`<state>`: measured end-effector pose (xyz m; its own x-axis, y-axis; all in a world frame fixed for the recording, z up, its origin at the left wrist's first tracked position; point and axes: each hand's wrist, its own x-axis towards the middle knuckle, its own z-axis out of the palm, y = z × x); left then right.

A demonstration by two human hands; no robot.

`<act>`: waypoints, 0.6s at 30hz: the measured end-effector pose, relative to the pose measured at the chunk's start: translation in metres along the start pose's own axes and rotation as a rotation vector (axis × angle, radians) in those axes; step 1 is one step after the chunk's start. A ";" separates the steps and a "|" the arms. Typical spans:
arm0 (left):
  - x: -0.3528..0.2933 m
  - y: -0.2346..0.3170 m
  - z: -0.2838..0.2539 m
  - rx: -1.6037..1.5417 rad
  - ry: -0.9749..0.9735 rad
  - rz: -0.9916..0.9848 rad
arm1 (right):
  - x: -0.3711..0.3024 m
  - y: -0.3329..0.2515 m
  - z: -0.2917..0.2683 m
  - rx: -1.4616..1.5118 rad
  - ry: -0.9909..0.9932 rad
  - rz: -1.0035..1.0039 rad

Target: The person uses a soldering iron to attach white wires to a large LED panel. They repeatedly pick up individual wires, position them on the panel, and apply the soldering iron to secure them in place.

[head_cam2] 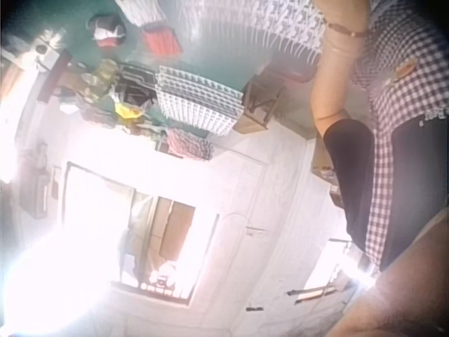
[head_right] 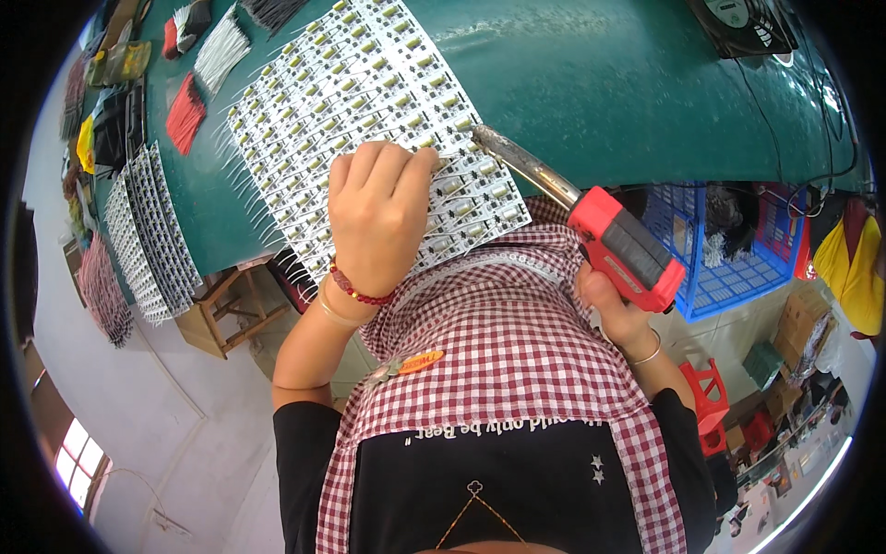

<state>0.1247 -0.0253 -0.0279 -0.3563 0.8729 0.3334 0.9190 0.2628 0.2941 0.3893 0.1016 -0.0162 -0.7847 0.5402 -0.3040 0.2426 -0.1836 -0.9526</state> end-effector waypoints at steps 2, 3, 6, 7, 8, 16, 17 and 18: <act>0.000 0.000 -0.002 0.028 0.096 0.016 | 0.002 -0.002 0.002 0.022 0.002 -0.015; 0.001 0.001 -0.003 0.041 0.144 0.025 | 0.003 -0.002 0.002 0.026 0.000 -0.016; 0.006 0.000 -0.003 0.007 0.142 0.022 | 0.006 -0.004 0.004 0.025 -0.003 0.002; 0.006 -0.001 -0.001 0.007 0.124 0.020 | 0.007 -0.004 0.004 0.025 -0.001 0.007; 0.005 -0.001 0.004 0.007 0.107 0.019 | 0.008 -0.003 0.004 0.027 0.002 -0.001; 0.003 0.000 0.011 -0.016 0.098 0.026 | 0.004 0.005 0.000 -0.035 -0.003 0.020; 0.003 0.000 0.011 -0.025 0.094 0.023 | 0.003 0.005 -0.001 -0.046 -0.009 0.016; 0.003 0.000 0.011 -0.034 0.090 0.021 | 0.003 0.007 -0.002 -0.057 -0.016 0.011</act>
<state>0.1257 -0.0180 -0.0363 -0.3520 0.8372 0.4186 0.9207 0.2291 0.3160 0.3896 0.1032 -0.0236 -0.7906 0.5251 -0.3149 0.2834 -0.1420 -0.9484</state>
